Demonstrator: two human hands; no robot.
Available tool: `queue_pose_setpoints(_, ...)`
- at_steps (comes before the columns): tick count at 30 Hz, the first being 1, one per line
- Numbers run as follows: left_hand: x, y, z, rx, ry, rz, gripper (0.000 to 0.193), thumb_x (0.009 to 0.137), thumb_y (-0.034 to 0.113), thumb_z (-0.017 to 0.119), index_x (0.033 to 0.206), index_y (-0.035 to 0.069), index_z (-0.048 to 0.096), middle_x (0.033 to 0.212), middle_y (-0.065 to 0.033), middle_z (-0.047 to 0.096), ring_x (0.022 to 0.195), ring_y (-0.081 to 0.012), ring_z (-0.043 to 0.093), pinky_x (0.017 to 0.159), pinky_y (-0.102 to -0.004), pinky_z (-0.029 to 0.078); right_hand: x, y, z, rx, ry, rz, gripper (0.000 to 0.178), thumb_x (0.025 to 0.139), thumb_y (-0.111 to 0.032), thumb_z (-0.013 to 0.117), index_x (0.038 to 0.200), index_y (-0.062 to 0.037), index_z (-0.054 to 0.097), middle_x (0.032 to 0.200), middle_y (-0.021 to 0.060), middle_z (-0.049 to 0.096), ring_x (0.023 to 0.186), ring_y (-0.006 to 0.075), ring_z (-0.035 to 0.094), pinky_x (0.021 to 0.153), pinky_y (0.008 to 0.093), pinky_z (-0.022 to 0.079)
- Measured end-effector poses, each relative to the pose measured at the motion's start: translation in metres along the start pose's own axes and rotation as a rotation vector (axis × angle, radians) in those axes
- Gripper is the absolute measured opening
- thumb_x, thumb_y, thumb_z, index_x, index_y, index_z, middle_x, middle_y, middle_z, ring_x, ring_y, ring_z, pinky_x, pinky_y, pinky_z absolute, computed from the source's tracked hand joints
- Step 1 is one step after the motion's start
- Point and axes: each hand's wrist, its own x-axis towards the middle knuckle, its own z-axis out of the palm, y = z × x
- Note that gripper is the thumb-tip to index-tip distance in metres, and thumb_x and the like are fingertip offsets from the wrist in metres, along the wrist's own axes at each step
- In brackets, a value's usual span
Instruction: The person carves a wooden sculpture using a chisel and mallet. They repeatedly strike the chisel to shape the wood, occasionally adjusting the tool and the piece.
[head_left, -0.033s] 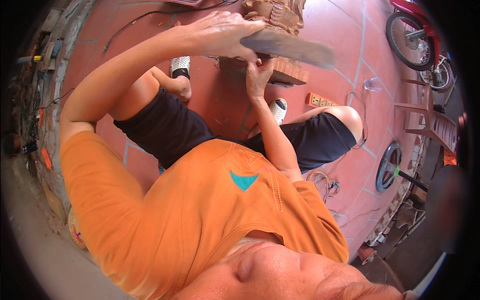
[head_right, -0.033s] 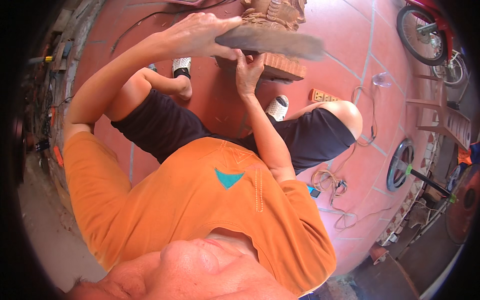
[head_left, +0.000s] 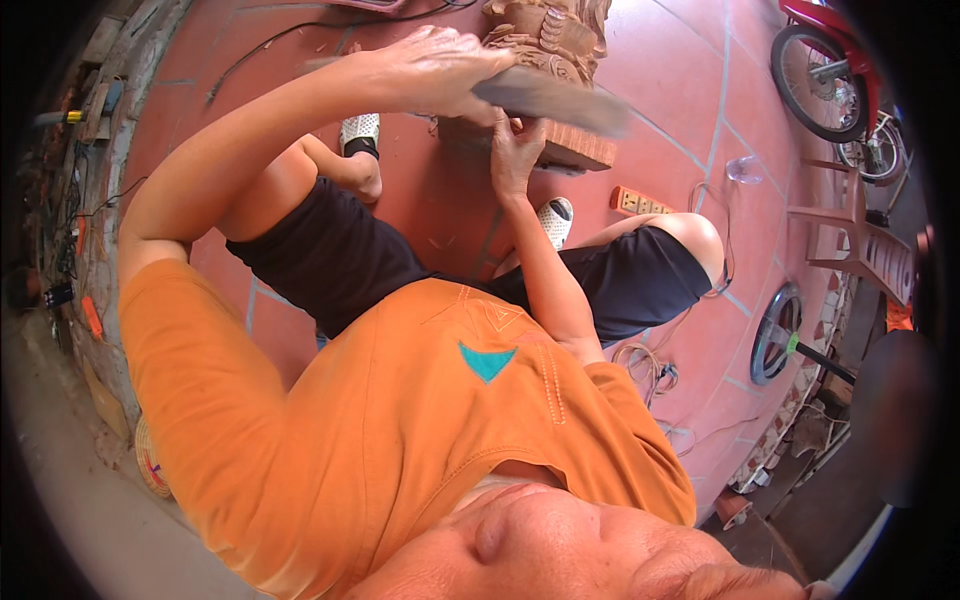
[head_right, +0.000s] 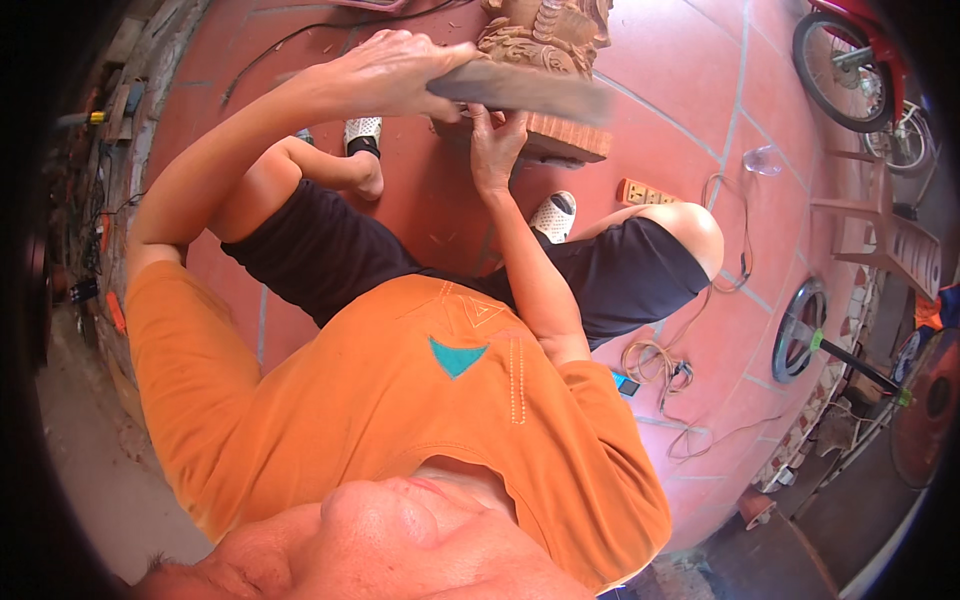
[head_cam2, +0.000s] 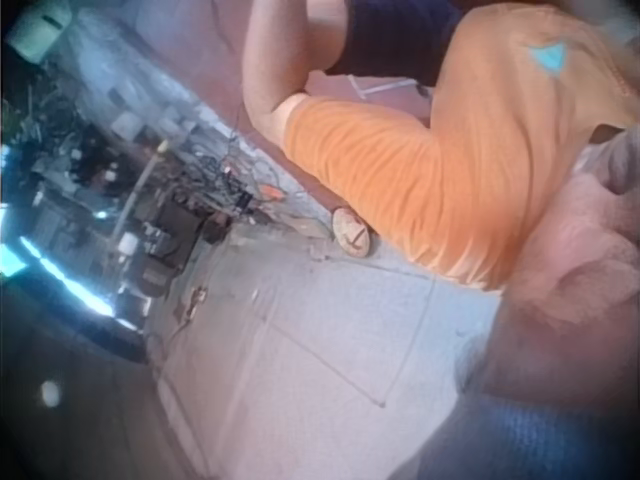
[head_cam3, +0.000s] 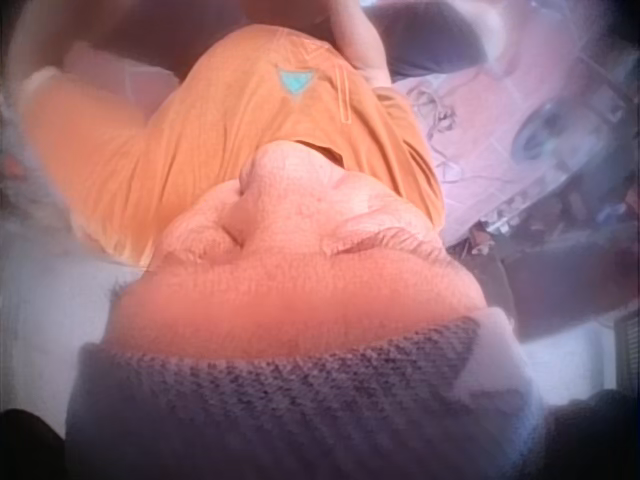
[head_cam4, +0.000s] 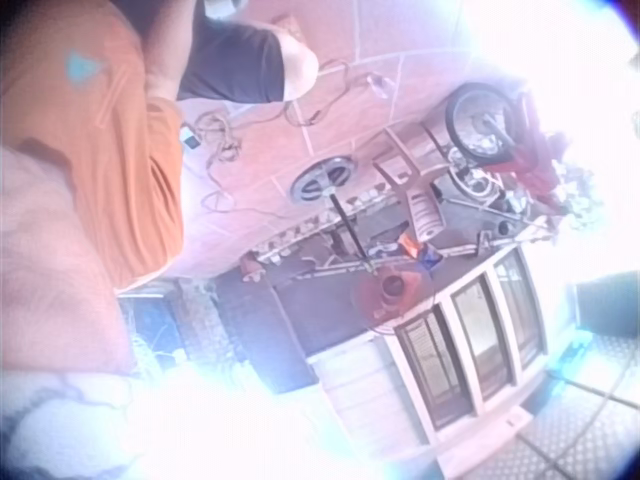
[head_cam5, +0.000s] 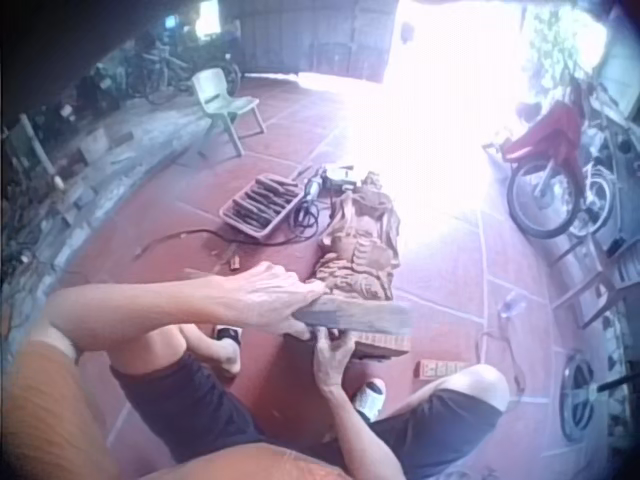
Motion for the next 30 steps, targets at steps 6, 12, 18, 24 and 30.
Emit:
queue_pose_setpoints(6, -0.001, -0.003, 0.001, 0.124, 0.174, 0.096, 0.054, 0.076, 0.039, 0.076, 0.113, 0.003, 0.058, 0.077, -0.0211, 0.067, 0.072, -0.0374, 0.067, 0.067, -0.0468, 0.052, 0.000, 0.005, 0.004, 0.014, 0.022, -0.007, 0.035, 0.089, 0.001, 0.069, 0.120, 0.0040, 0.053, 0.111, 0.0093, 0.063, 0.096, 0.0169, 0.063, 0.089, 0.0328, 0.052)
queue_pose_setpoints(12, 0.005, 0.004, -0.005, -0.053, 0.220, 0.086, 0.058, 0.079, 0.044, 0.077, 0.114, 0.002, 0.058, 0.076, -0.0225, 0.066, 0.071, -0.0358, 0.068, 0.068, -0.0446, 0.053, 0.006, 0.014, 0.001, 0.061, -0.008, 0.018, 0.035, 0.090, 0.000, 0.069, 0.120, 0.0028, 0.053, 0.111, 0.0099, 0.064, 0.097, 0.0164, 0.063, 0.085, 0.0318, 0.054)
queue_pose_setpoints(18, 0.009, -0.013, -0.004, 0.348, -0.041, 0.025, 0.059, 0.081, 0.043, 0.074, 0.121, 0.003, 0.057, 0.076, -0.0156, 0.064, 0.071, -0.0307, 0.065, 0.064, -0.0381, 0.050, 0.013, 0.011, -0.008, -0.093, -0.086, 0.065, 0.033, 0.090, -0.004, 0.071, 0.117, 0.0029, 0.053, 0.102, 0.0119, 0.066, 0.082, 0.0160, 0.067, 0.071, 0.0302, 0.057)
queue_pose_setpoints(24, -0.006, -0.022, -0.052, 0.127, 0.012, -0.112, 0.053, 0.081, 0.042, 0.072, 0.101, -0.005, 0.059, 0.086, -0.0276, 0.066, 0.085, -0.0421, 0.067, 0.074, -0.0522, 0.049, 0.020, 0.007, -0.013, 0.116, 0.025, 0.254, 0.026, 0.090, -0.006, 0.070, 0.110, -0.0004, 0.054, 0.095, 0.0108, 0.064, 0.068, 0.0204, 0.069, 0.058, 0.0296, 0.058)
queue_pose_setpoints(30, 0.002, -0.042, -0.055, -0.048, 0.171, -0.115, 0.059, 0.080, 0.044, 0.073, 0.114, -0.003, 0.060, 0.089, -0.0251, 0.067, 0.084, -0.0396, 0.067, 0.076, -0.0479, 0.051, 0.016, 0.009, -0.025, 0.244, 0.106, 0.424, 0.028, 0.090, -0.006, 0.071, 0.110, -0.0008, 0.052, 0.096, 0.0103, 0.063, 0.069, 0.0220, 0.070, 0.060, 0.0308, 0.060)
